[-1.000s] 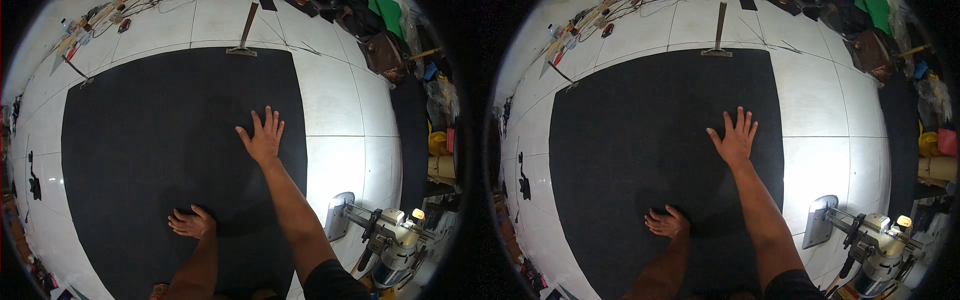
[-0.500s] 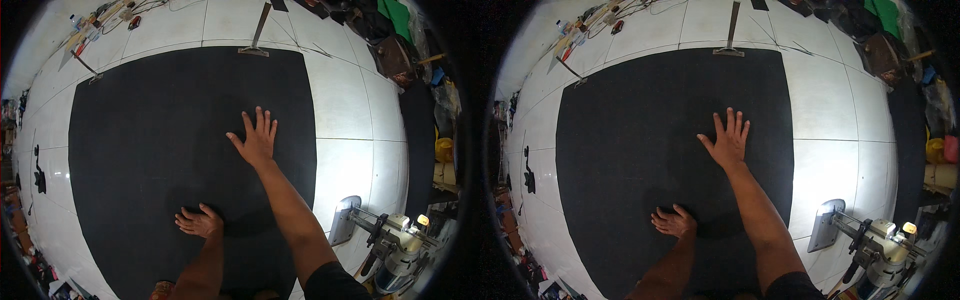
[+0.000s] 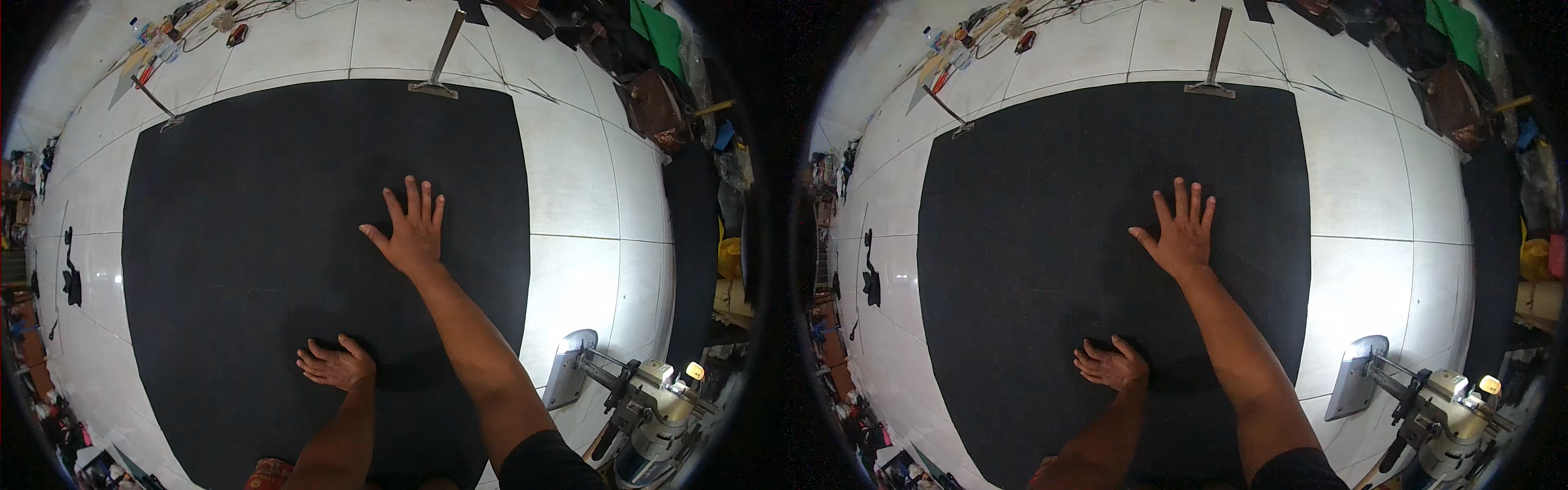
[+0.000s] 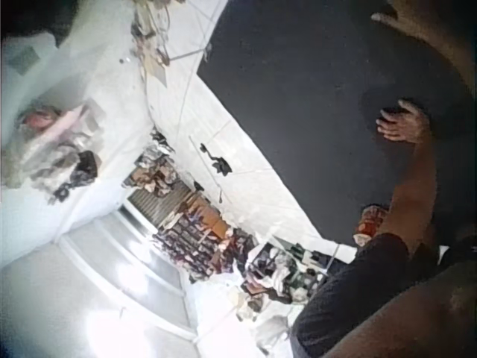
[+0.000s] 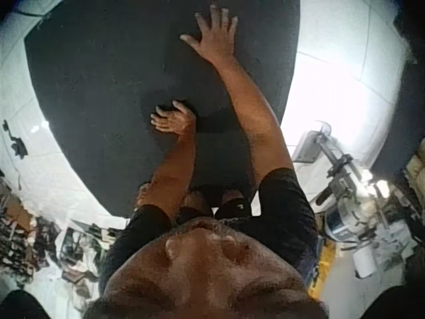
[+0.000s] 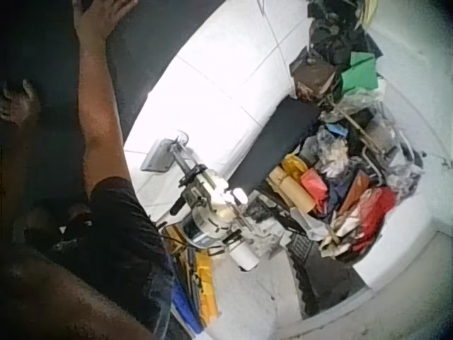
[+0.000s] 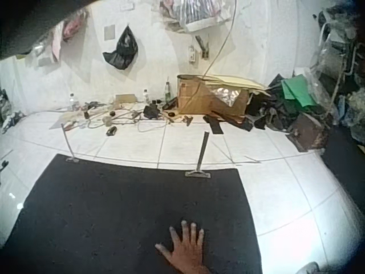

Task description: Cutting strips from a large sheet of black foam or synthetic textile using a vertical cutting machine.

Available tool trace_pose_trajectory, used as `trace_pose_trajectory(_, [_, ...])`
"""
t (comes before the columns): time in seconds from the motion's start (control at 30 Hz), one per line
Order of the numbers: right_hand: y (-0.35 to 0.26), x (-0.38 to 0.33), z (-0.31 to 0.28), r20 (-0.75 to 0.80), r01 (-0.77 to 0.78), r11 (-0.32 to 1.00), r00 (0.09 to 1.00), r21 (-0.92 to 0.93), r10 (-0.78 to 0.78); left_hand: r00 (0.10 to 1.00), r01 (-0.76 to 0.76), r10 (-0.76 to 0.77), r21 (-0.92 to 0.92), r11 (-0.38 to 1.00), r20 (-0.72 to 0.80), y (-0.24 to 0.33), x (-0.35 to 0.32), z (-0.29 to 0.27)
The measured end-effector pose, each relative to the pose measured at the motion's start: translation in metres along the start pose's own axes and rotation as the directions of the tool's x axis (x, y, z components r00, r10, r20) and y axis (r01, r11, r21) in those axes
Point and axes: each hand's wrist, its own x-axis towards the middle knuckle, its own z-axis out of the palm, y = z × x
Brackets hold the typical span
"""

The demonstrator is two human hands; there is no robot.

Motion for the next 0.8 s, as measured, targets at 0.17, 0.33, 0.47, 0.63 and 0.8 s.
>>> trace_pose_trajectory(0.17, [-0.01, 0.002, 0.011, -0.005, 0.038, 0.999, 0.999, 0.011, -0.038, 0.999, -0.021, 0.02, -0.02, 1.0, -0.032, 0.002, -0.002, 0.001])
trace_pose_trajectory(0.33, [-0.016, 0.003, 0.012, 0.064, -0.001, 1.0, 0.998, -0.006, 0.001, 0.999, -0.023, 0.022, -0.029, 0.999, -0.028, 0.0, 0.0, -0.001])
trace_pose_trajectory(0.47, [-0.032, 0.007, 0.005, 0.049, 0.017, 1.0, 0.999, -0.005, -0.016, 0.998, -0.033, 0.032, -0.016, 0.999, -0.051, -0.002, 0.0, 0.001])
trace_pose_trajectory(0.63, [-0.053, 0.009, 0.018, -0.03, 0.159, 0.986, 0.987, 0.049, -0.158, 1.0, -0.014, 0.014, -0.009, 1.0, 0.027, 0.001, -0.001, -0.004])
trace_pose_trajectory(0.8, [-0.049, 0.008, 0.036, 0.037, 0.117, 0.992, 0.992, 0.042, -0.119, 0.999, -0.036, 0.035, -0.018, 0.999, -0.018, 0.002, -0.001, -0.004])
